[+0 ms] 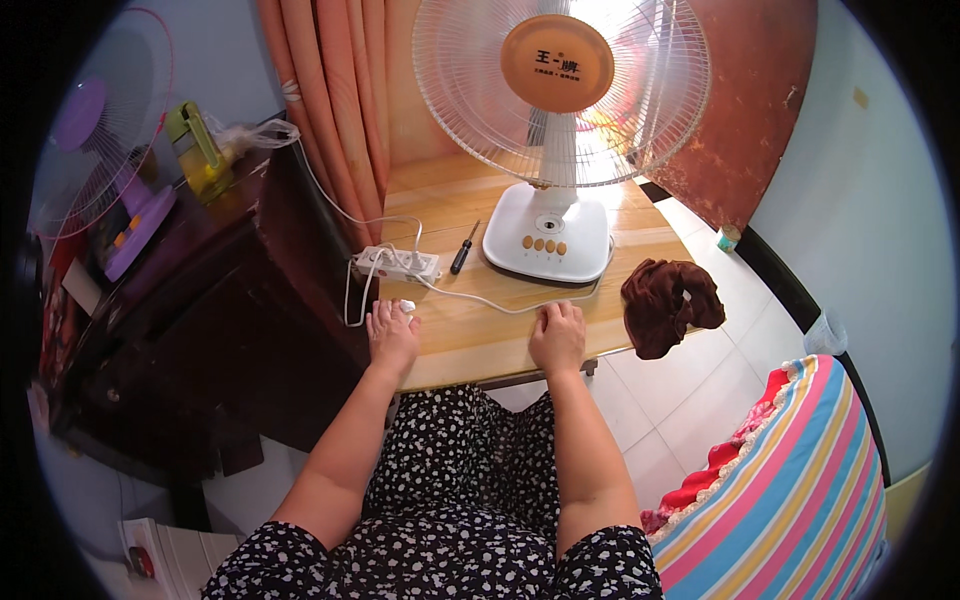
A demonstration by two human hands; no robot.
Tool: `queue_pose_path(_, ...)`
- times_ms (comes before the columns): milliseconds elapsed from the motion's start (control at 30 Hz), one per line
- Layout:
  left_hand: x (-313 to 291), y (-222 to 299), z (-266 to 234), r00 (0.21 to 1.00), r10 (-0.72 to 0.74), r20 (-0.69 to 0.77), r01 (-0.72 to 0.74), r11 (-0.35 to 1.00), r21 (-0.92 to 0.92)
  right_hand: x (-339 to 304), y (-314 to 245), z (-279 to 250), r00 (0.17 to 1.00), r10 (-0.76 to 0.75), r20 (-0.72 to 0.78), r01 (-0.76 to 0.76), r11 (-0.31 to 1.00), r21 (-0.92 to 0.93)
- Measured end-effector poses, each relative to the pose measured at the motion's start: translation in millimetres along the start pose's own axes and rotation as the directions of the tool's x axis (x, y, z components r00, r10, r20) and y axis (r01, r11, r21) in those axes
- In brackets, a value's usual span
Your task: The person uses a screwdriver to loosen and remove the front grill of a standing fan, then removes the fan blade and wipes the central hub with a cloth. The front grill and blade are set aside on the table.
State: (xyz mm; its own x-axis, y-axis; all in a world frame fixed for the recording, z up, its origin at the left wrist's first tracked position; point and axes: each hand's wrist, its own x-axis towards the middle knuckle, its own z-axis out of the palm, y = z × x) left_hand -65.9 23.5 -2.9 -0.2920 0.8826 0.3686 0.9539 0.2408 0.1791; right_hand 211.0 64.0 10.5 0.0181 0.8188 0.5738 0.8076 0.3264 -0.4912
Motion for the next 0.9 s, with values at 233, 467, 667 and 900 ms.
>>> queue_pose_path(233, 17.7, -17.3, 4.3, 0.986, -0.132, 0.106, 0.148, 0.975, -0.163, 0.7, -1.3, -1.7, 1.000, 0.001, -0.002, -0.001, 1.000, -0.004)
queue_pose_path(467, 12.4, -28.1, -16.2, 0.986, -0.108, 0.125, 0.130, 0.974, -0.188, 0.7, -3.1, -1.7, 1.000, 0.005, 0.013, -0.005, 1.000, -0.017)
queue_pose_path(667, -7.3, -18.4, -54.2, 0.977, 0.097, 0.190, -0.105, 0.994, 0.029, 0.9, -2.2, -3.6, 1.000, 0.021, 0.008, -0.021, 0.999, -0.032)
queue_pose_path(900, 4.5, 32.4, -49.7, 0.903, 0.385, -0.190, -0.426, 0.859, -0.284, 2.5, -6.7, -6.9, 1.000, 0.008, 0.001, -0.008, 1.000, -0.007)
